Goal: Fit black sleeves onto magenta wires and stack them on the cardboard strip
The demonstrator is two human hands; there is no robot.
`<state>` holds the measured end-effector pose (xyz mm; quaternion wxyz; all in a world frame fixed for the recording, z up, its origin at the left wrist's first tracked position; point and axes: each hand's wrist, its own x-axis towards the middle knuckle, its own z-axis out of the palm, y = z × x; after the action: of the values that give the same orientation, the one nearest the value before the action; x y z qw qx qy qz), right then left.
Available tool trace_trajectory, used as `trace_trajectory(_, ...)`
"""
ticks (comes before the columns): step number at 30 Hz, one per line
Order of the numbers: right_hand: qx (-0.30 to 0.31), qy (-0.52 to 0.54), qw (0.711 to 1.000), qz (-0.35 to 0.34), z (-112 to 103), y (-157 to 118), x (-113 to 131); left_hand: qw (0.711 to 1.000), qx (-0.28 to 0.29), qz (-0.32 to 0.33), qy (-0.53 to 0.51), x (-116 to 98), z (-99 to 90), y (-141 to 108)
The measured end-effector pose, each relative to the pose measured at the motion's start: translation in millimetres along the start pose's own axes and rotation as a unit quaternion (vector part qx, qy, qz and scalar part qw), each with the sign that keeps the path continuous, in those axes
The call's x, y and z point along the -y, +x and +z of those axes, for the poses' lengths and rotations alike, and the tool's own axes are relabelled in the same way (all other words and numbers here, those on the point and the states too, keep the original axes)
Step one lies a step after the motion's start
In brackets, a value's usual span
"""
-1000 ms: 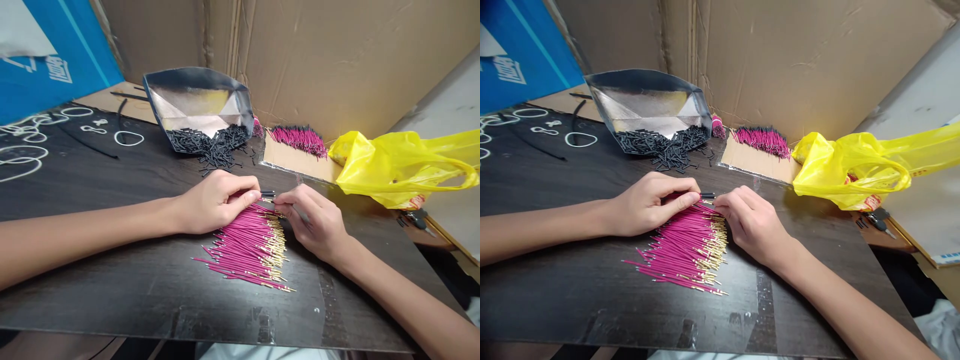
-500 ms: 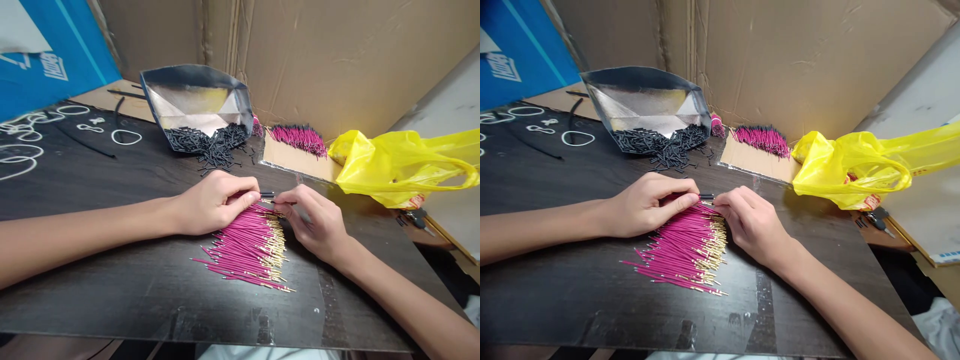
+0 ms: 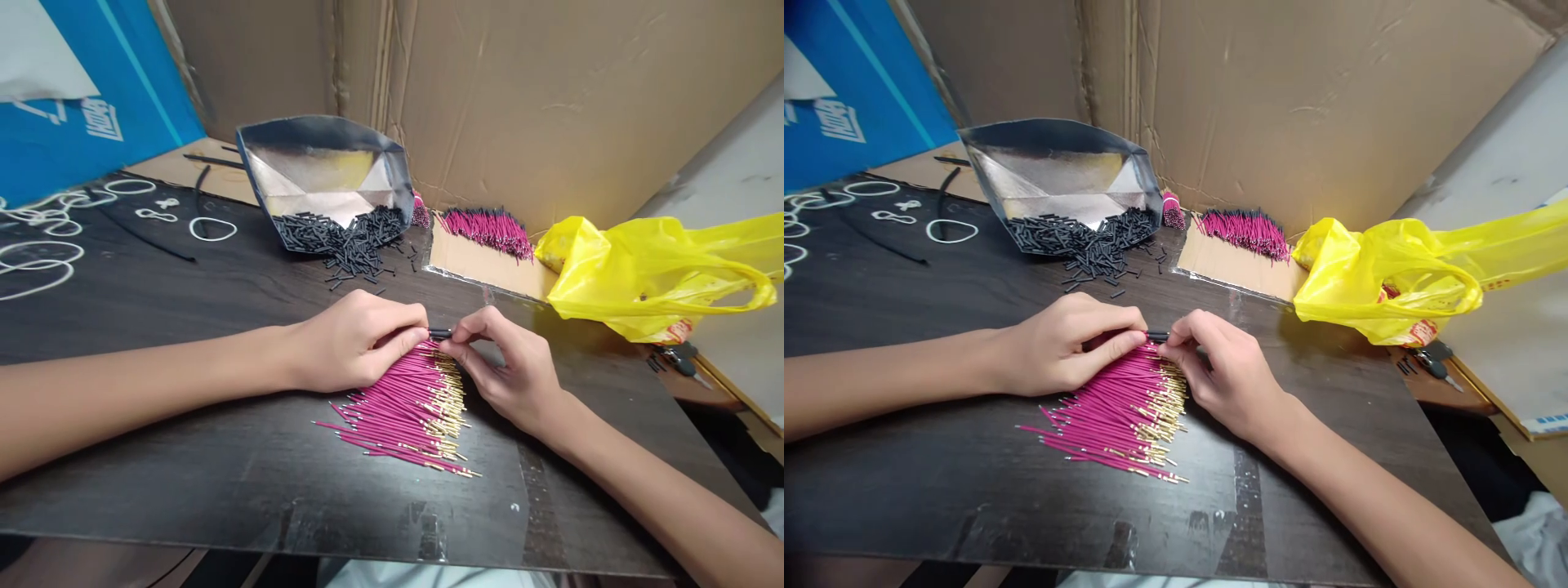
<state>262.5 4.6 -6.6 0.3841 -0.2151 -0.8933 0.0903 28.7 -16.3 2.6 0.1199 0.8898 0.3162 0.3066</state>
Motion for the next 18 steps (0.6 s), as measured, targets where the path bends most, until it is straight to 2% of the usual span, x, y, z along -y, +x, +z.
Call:
trace_trajectory(9,-0.026,-0.039,0.999,-0.010,3.9,-1.6,2.1,0.999,-0.009,0.034,0.023,1.8,4.2,-3.3)
trace_trajectory(18,-0.044,-0.048,0.998,-0.007,9.5,-1.9,-1.2,1.000,-0.015,0.002,-0.003,1.2,3.3,-4.3)
